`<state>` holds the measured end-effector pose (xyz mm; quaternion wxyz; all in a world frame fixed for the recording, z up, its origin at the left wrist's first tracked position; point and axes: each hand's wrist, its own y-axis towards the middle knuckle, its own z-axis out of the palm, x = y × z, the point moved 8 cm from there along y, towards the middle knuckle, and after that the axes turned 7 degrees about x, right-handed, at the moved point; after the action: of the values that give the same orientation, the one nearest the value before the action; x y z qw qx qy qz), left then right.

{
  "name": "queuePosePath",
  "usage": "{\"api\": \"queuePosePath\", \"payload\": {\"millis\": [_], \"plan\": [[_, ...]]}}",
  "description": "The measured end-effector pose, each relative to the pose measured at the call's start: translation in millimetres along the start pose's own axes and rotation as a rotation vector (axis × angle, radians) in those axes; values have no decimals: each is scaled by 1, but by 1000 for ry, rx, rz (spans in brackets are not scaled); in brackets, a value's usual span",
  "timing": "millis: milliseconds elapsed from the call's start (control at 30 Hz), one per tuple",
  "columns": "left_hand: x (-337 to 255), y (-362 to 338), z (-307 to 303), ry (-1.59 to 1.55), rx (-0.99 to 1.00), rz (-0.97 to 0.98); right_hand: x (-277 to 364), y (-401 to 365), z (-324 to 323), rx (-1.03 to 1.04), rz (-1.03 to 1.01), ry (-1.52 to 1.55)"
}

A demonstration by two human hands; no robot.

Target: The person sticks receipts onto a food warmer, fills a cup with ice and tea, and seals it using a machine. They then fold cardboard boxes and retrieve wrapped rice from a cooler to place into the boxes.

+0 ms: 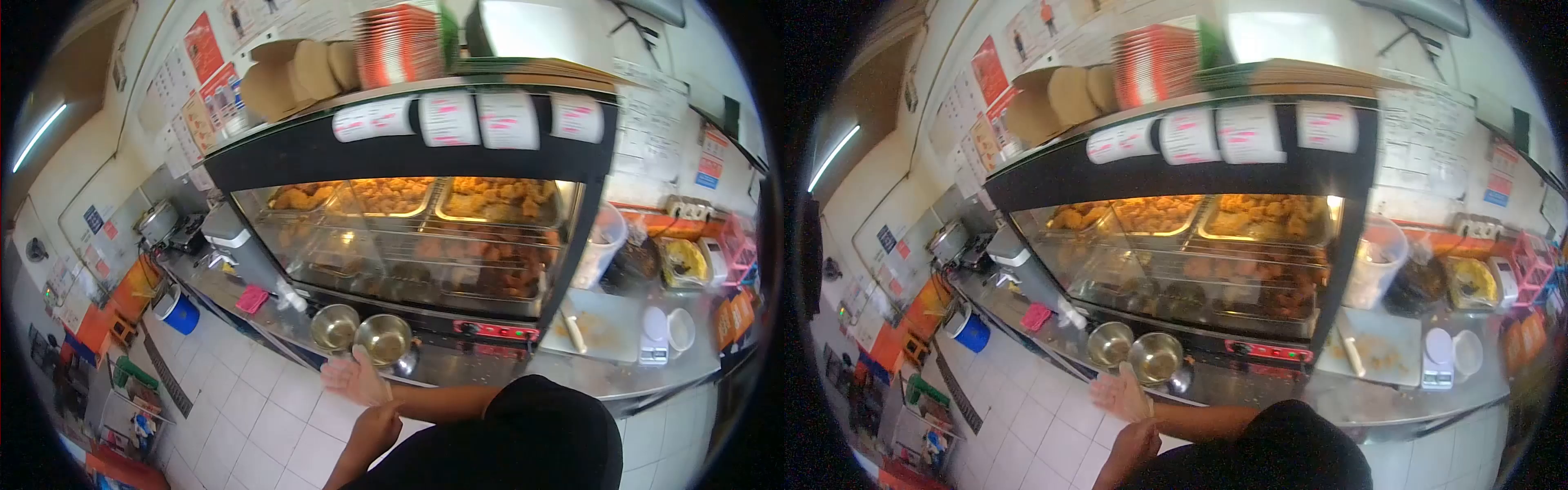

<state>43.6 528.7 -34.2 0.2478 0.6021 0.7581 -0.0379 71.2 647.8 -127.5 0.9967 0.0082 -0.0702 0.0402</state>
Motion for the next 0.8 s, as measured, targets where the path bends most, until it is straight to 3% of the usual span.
{"api": "queuePosePath", "payload": {"millis": [67,167,200,233,333,500,533,667,733,767,800], "plan": [[34,-7,-33,36,71,-170,14,43,14,110,-56,-162],[101,-45,-71,-152,-152,-255,9,100,35,148,-10,-228],[119,-62,-91,-151,-339,-179,-3,120,38,153,62,-229],[139,-75,-108,-131,-389,-200,-7,141,41,174,39,-337],[223,-141,-137,-308,-580,-505,-40,191,77,197,101,-459],[363,-186,-213,-233,-687,-509,-96,270,69,215,329,-631],[396,-184,-231,-254,-685,-500,-98,279,81,79,299,-627],[533,-132,-317,-359,-584,-491,-87,351,68,62,137,-647],[594,-78,-359,-434,-539,-378,-59,359,88,-58,-176,-854],[660,-52,-360,-380,-521,-291,-56,365,98,-82,-197,-856],[669,-20,-390,-346,-502,-297,-47,370,112,-102,-267,-832]]}}
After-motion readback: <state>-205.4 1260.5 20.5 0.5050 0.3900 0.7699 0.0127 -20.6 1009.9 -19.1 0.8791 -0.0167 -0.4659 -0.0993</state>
